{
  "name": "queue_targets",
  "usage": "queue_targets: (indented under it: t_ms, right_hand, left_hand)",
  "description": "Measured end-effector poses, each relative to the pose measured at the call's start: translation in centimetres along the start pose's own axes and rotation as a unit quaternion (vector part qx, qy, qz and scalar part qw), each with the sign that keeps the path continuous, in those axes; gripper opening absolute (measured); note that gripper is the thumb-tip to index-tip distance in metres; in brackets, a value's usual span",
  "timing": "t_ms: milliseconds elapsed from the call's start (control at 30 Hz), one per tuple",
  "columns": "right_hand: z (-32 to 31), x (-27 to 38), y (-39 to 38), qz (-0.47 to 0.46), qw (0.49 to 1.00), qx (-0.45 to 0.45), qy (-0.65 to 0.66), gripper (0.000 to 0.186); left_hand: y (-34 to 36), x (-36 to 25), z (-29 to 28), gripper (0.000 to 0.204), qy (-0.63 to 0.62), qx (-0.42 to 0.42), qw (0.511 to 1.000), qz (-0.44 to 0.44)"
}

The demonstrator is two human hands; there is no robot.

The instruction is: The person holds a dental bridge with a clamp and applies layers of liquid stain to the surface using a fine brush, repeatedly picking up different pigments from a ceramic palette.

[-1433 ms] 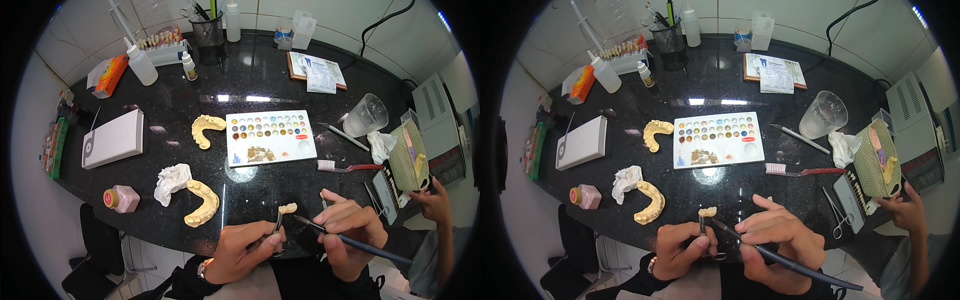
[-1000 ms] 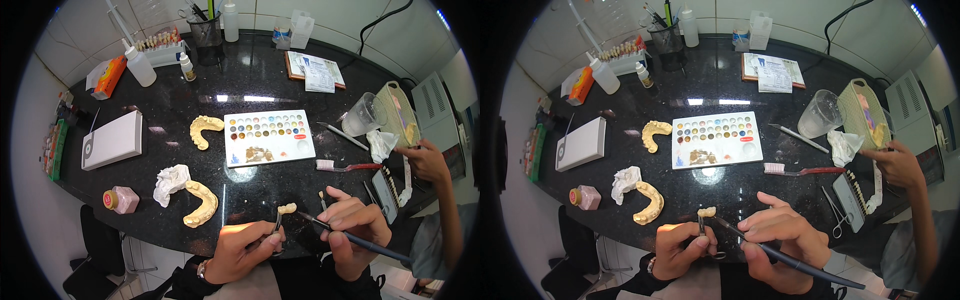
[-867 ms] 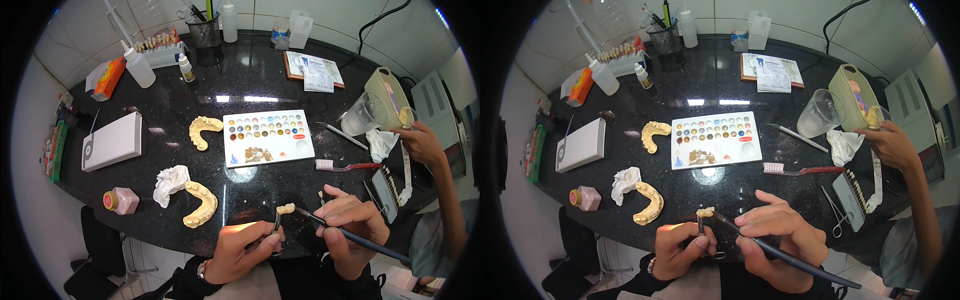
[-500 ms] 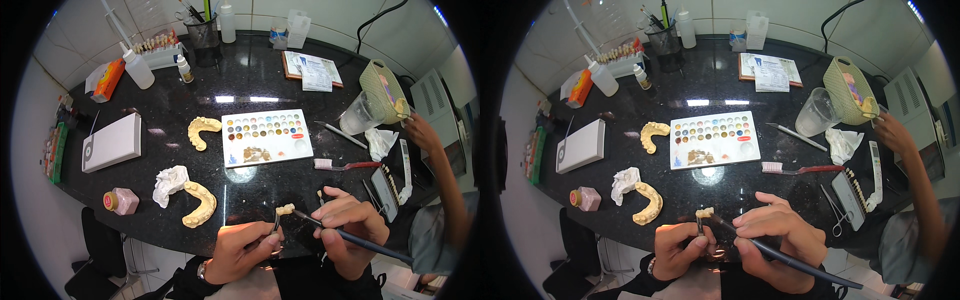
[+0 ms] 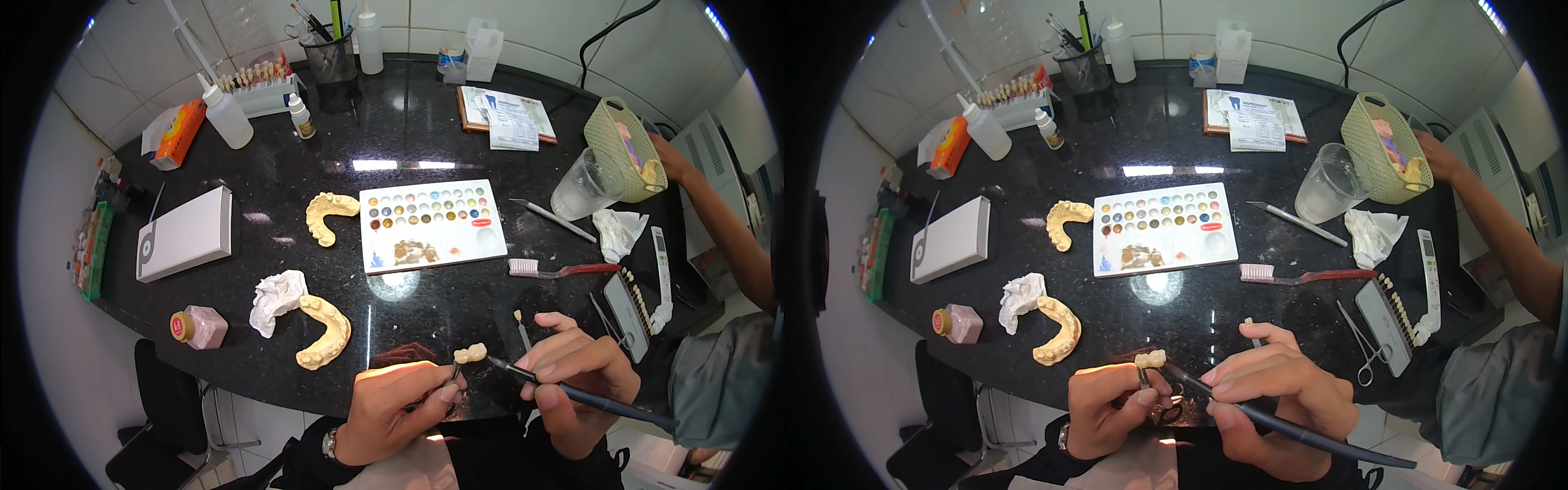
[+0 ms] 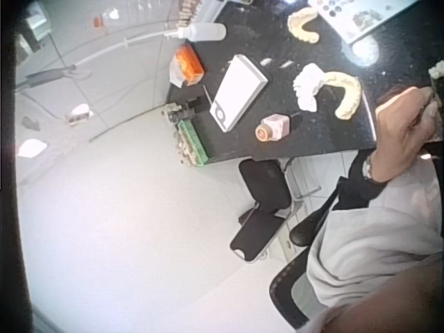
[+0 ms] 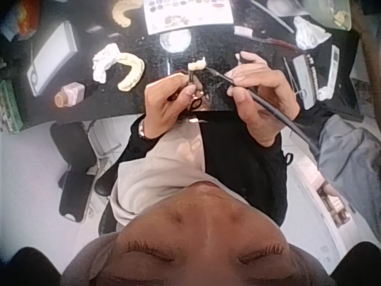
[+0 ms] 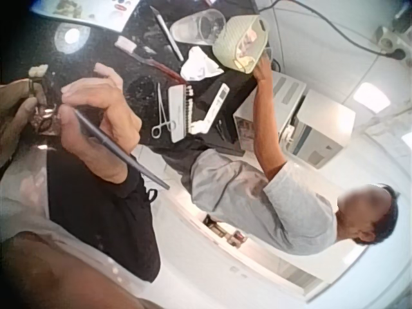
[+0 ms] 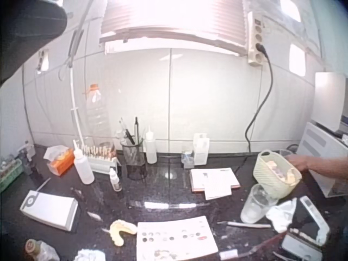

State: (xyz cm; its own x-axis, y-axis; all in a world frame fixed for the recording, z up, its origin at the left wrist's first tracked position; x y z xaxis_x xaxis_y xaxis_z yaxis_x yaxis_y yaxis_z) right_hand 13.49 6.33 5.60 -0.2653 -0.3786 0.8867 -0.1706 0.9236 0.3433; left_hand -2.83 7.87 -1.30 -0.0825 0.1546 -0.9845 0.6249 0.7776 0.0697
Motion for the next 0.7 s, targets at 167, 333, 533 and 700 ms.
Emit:
queue_targets:
  t_ms: [167,333,533,700]
  right_hand:
    - [-0.5,0.2,-0.5,-0.005,1.000,-0.015,0.020,0.015]
    - [-0.5,-0.2,-0.7,-0.010,0.999,-0.003,0.040,0.015]
    - [-0.2,-0.9,-1.7,-0.028,0.987,-0.069,0.144,0.018]
    - [2.1,-0.5,-2.6,-0.016,0.982,-0.120,0.142,0.026]
  left_hand:
    - [0.3,-0.8,0.1,0.012,0.018,0.002,1.000,0.020]
    - [0.1,-0.6,0.9,0.014,-0.093,0.028,0.995,-0.005]
    - [-0.3,0.8,2.7,0.035,-0.327,0.109,0.939,0.008]
    - [-0.3,0.9,2.8,0.036,-0.326,0.081,0.940,0.060]
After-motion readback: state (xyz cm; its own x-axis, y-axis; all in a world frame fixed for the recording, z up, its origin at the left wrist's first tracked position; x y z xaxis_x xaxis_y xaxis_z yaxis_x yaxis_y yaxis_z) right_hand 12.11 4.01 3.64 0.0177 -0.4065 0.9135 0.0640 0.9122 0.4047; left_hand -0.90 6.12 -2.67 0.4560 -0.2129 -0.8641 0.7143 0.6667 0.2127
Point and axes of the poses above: each hand's wrist, its own y-axis towards the middle knuckle, its own z-axis out of the palm, x = y × z, the point moved 6 cm from there along y, towards the middle knuckle, and after that the axes turned 13 degrees about x, right-handed, at the moved point
